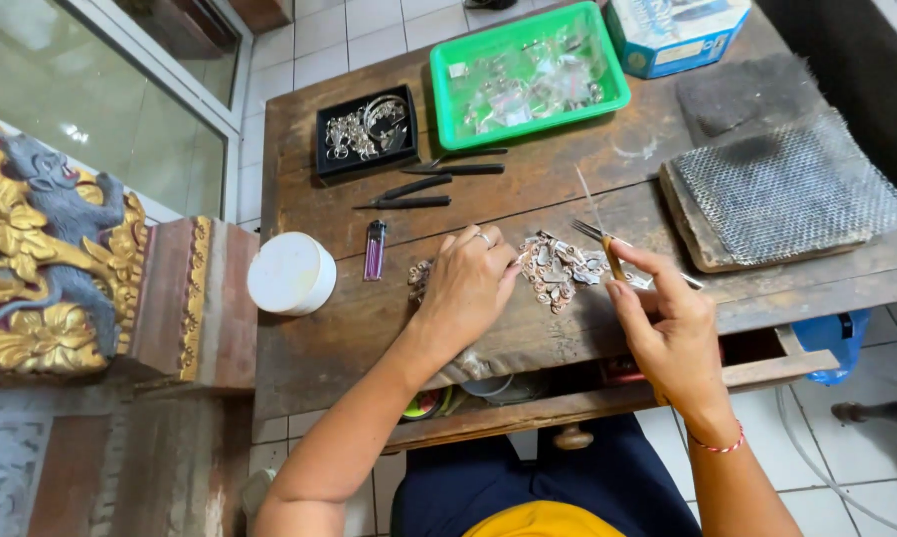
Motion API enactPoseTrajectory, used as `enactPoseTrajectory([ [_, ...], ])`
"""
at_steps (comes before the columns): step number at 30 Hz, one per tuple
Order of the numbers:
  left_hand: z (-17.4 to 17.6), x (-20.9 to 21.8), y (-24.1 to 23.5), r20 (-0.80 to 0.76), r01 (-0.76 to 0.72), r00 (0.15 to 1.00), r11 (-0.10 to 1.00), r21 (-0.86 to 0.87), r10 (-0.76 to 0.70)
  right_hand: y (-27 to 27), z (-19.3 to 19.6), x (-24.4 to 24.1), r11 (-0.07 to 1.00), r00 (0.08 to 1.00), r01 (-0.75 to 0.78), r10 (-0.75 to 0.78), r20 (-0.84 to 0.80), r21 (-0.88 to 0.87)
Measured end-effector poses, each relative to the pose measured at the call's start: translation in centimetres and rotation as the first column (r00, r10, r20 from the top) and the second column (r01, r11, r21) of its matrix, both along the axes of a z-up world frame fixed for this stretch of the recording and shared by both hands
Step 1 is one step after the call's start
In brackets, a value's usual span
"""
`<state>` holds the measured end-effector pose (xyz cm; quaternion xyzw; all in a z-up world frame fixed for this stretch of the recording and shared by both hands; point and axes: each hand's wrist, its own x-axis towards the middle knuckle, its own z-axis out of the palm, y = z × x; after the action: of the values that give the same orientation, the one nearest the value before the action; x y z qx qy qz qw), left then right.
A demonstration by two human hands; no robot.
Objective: The person files small metal parts on a wooden workbench using a hand file. They repeatedly pick up individual pieces, file them, and place them back on the table among other similar parts.
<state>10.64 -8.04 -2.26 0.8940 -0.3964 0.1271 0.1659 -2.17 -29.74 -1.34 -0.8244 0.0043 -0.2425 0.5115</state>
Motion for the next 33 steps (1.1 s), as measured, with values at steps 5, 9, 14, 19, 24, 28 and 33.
enactPoseTrajectory([
  [5,0.9,-0.8,0.1,-0.025,0.005,1.000,0.998,-0.055,-0.007,0.5,1.0,-0.4,1.000,0.999,0.014,-0.013,0.033,-0.026],
  [9,2.2,-2.9,0.3,-0.049,0.057,0.997,0.995,-0.087,-0.061,0.3,0.2,-0.2,1.000,0.999,-0.001,0.002,0.036,-0.030],
  [14,4.3,-5.5,0.9,-0.284,0.067,0.949,0.969,-0.238,-0.135,0.2,0.0,-0.1,0.999,1.000,-0.010,0.010,0.017,-0.037],
  [19,6.6,-6.7,2.7,-0.091,0.025,0.994,0.913,-0.407,-0.068,0.1,-0.2,-0.2,0.995,1.000,-0.022,0.024,0.016,-0.101],
  [24,13.5,-9.4,8.3,0.166,0.021,0.981,0.797,-0.603,0.099,0.1,0.0,0.0,0.995,0.999,-0.040,0.038,-0.028,-0.087],
  [28,15.7,-11.4,8.9,0.169,0.059,0.985,0.855,-0.515,0.034,0.9,2.6,-0.8,0.996,0.988,-0.094,0.092,-0.123,-0.012],
  [33,14.4,-11.3,8.1,0.271,0.192,0.961,0.843,-0.502,-0.057,0.8,2.1,-0.6,0.996,0.992,-0.083,0.079,-0.100,-0.038],
])
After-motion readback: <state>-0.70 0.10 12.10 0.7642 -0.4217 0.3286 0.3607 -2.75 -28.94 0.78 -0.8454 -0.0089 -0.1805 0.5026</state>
